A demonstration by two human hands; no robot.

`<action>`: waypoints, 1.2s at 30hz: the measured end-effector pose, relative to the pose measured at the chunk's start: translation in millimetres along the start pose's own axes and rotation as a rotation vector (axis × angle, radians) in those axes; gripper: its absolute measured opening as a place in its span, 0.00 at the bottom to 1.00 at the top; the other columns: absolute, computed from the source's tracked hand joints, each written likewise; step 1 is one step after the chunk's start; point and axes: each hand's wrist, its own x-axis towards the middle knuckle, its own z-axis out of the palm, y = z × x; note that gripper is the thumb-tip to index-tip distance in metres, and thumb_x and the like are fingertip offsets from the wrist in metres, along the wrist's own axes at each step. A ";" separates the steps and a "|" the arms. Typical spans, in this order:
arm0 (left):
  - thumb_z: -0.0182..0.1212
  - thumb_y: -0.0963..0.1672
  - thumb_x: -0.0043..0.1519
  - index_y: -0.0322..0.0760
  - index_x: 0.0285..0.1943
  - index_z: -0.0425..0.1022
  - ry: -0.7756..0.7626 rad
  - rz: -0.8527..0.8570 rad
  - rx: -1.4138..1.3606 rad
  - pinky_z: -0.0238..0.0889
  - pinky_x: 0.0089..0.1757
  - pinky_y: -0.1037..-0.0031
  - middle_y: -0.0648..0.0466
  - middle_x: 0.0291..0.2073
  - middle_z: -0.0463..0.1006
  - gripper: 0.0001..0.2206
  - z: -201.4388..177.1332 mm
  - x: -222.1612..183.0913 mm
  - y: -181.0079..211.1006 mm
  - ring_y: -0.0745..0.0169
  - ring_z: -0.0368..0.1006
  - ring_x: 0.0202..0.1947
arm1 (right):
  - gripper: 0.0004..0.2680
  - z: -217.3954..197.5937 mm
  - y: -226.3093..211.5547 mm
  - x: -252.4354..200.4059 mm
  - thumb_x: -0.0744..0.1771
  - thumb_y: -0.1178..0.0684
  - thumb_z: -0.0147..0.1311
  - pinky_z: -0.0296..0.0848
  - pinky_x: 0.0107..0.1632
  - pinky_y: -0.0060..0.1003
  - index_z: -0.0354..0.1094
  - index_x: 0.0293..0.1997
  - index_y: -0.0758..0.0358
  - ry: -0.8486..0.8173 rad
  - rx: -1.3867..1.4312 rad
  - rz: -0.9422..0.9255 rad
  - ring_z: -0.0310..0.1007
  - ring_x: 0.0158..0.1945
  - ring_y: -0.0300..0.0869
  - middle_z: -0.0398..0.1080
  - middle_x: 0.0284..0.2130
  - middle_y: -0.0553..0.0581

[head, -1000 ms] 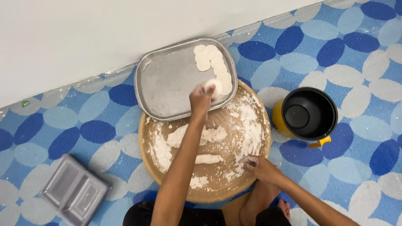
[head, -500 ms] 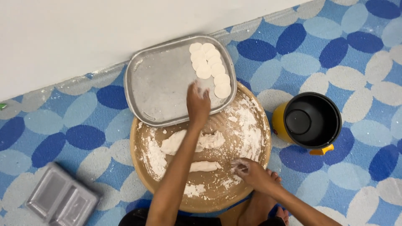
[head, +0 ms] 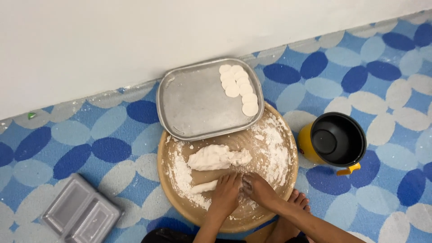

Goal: Shaping small pieces of dough into flat discs and arranging them on a metal tray

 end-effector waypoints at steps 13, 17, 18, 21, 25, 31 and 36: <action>0.58 0.43 0.63 0.35 0.66 0.68 0.096 -0.255 -0.276 0.58 0.61 0.56 0.45 0.62 0.71 0.21 -4.3 -1.9 -16.4 0.46 0.65 0.63 | 0.08 -17.4 -30.5 13.1 0.62 0.59 0.62 0.77 0.37 0.28 0.76 0.43 0.66 0.050 0.418 0.290 0.77 0.32 0.37 0.79 0.32 0.56; 0.59 0.41 0.61 0.33 0.64 0.70 0.114 -0.260 -0.275 0.65 0.57 0.54 0.40 0.61 0.72 0.20 0.6 -3.4 -13.3 0.41 0.70 0.59 | 0.05 -16.7 -34.4 12.1 0.62 0.57 0.65 0.69 0.22 0.26 0.73 0.28 0.63 0.036 0.271 0.272 0.69 0.19 0.36 0.73 0.19 0.53; 0.59 0.41 0.61 0.33 0.64 0.70 0.108 -0.265 -0.279 0.65 0.57 0.54 0.40 0.61 0.72 0.20 -1.9 -4.3 -13.2 0.41 0.70 0.59 | 0.05 -12.8 -28.2 12.9 0.62 0.57 0.65 0.69 0.22 0.26 0.73 0.28 0.63 0.030 0.273 0.278 0.69 0.19 0.36 0.73 0.19 0.53; 0.60 0.40 0.61 0.30 0.52 0.77 0.199 -0.237 -0.394 0.66 0.51 0.53 0.38 0.44 0.80 0.12 -7.4 -8.3 -10.9 0.37 0.76 0.49 | 0.09 -4.1 -13.7 11.6 0.62 0.58 0.66 0.75 0.48 0.48 0.75 0.40 0.73 0.084 0.472 0.249 0.78 0.41 0.50 0.78 0.33 0.70; 0.63 0.42 0.60 0.32 0.48 0.79 0.314 -0.223 -0.461 0.68 0.48 0.54 0.39 0.40 0.81 0.10 -5.9 -8.5 -13.1 0.35 0.77 0.45 | 0.09 -17.5 -33.1 10.8 0.62 0.59 0.64 0.75 0.48 0.40 0.77 0.43 0.67 0.119 0.525 0.302 0.76 0.41 0.43 0.79 0.37 0.63; 0.66 0.47 0.60 0.34 0.50 0.79 0.361 -0.255 -0.533 0.69 0.49 0.58 0.41 0.43 0.81 0.14 6.1 -11.8 -19.1 0.40 0.77 0.48 | 0.10 -23.1 11.2 24.2 0.67 0.62 0.54 0.76 0.50 0.40 0.70 0.53 0.71 0.169 1.047 0.528 0.76 0.45 0.49 0.75 0.44 0.68; 0.71 0.48 0.56 0.33 0.59 0.75 0.293 -0.190 -0.554 0.66 0.55 0.57 0.38 0.51 0.79 0.24 -6.1 -16.9 -1.1 0.38 0.74 0.55 | 0.12 -95.8 -67.7 10.9 0.68 0.54 0.54 0.72 0.59 0.45 0.68 0.54 0.73 0.115 0.836 0.640 0.75 0.51 0.57 0.68 0.55 0.77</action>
